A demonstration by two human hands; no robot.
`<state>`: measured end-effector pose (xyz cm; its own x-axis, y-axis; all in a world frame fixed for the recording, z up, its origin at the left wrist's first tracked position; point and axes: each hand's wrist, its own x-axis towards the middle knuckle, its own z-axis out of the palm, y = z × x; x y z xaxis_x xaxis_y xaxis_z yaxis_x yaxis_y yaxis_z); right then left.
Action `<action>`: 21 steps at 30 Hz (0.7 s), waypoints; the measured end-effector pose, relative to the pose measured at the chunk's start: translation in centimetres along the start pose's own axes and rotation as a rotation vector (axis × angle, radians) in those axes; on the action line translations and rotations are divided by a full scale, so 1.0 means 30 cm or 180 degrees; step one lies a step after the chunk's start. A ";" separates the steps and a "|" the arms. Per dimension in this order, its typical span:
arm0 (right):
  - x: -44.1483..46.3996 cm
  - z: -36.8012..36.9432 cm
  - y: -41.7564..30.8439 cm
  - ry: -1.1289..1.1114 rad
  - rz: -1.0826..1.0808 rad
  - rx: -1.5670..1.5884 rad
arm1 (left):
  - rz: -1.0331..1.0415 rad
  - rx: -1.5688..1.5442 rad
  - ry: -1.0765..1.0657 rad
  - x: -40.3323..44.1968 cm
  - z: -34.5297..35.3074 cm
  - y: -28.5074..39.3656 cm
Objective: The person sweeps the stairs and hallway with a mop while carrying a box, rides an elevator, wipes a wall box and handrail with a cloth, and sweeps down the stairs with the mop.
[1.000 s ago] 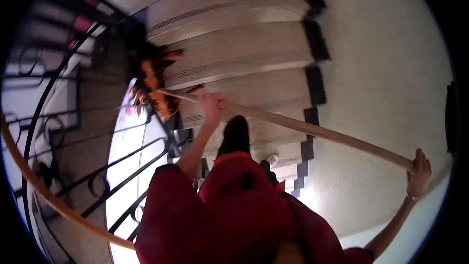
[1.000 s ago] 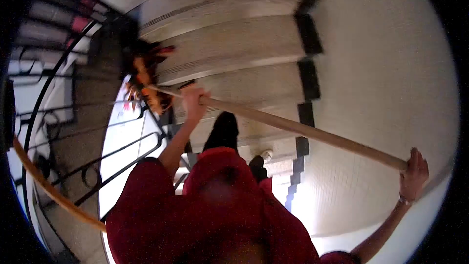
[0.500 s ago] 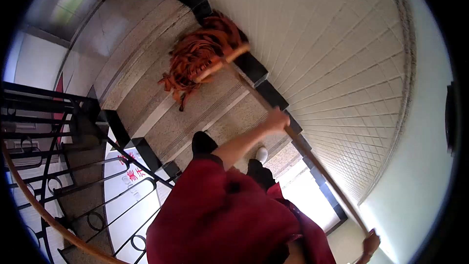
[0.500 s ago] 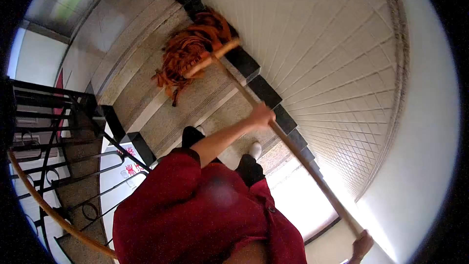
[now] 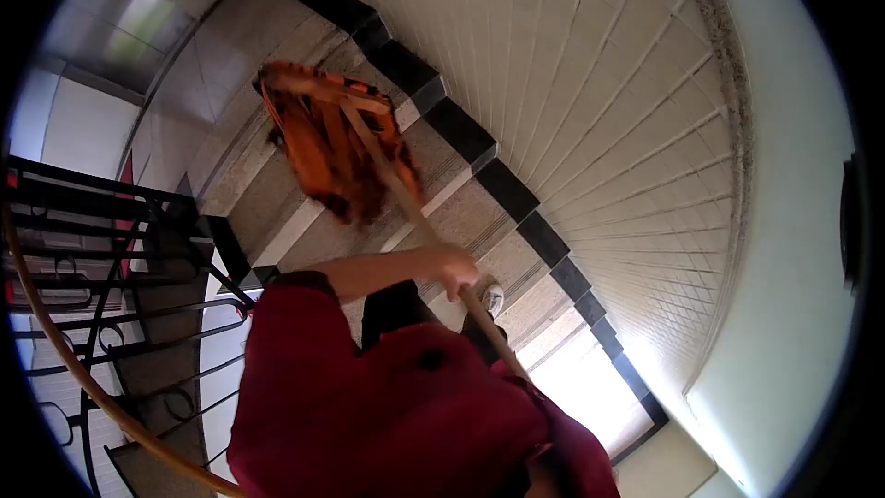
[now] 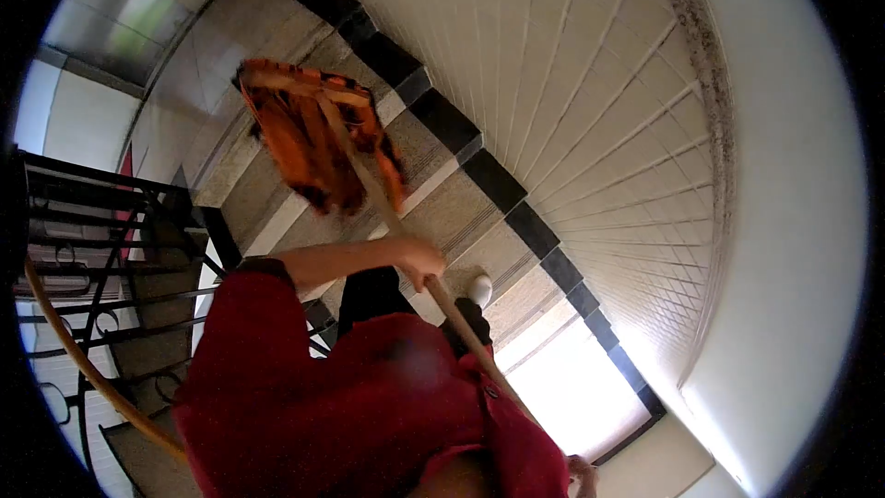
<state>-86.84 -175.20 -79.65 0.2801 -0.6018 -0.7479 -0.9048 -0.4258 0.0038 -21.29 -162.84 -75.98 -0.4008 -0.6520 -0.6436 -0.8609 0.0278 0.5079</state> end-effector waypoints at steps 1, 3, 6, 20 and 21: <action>0.018 0.003 -0.016 0.0016 -0.0044 0.0030 | 0.0031 0.0041 -0.0184 -0.019 -0.011 -0.034; 0.053 0.003 -0.047 0.0028 -0.0124 0.0043 | -0.0136 0.0045 -0.0320 -0.057 -0.079 -0.072; 0.089 -0.031 -0.064 0.0035 -0.0223 0.0016 | -0.0565 0.0133 0.0112 -0.115 -0.160 -0.070; 0.043 -0.910 -0.373 0.2258 0.0084 -0.2118 | -0.1193 0.0024 0.4118 0.325 0.001 -0.475; 0.021 -1.001 -0.393 0.2156 0.0021 -0.2035 | -0.1288 0.0053 0.3930 0.252 -0.038 -0.430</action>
<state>-66.36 -190.85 -60.25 0.5852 -0.7858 -0.2004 -0.6148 -0.5910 0.5222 -12.86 -168.98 -86.75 0.4308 -0.8788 0.2052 -0.8596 -0.3304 0.3898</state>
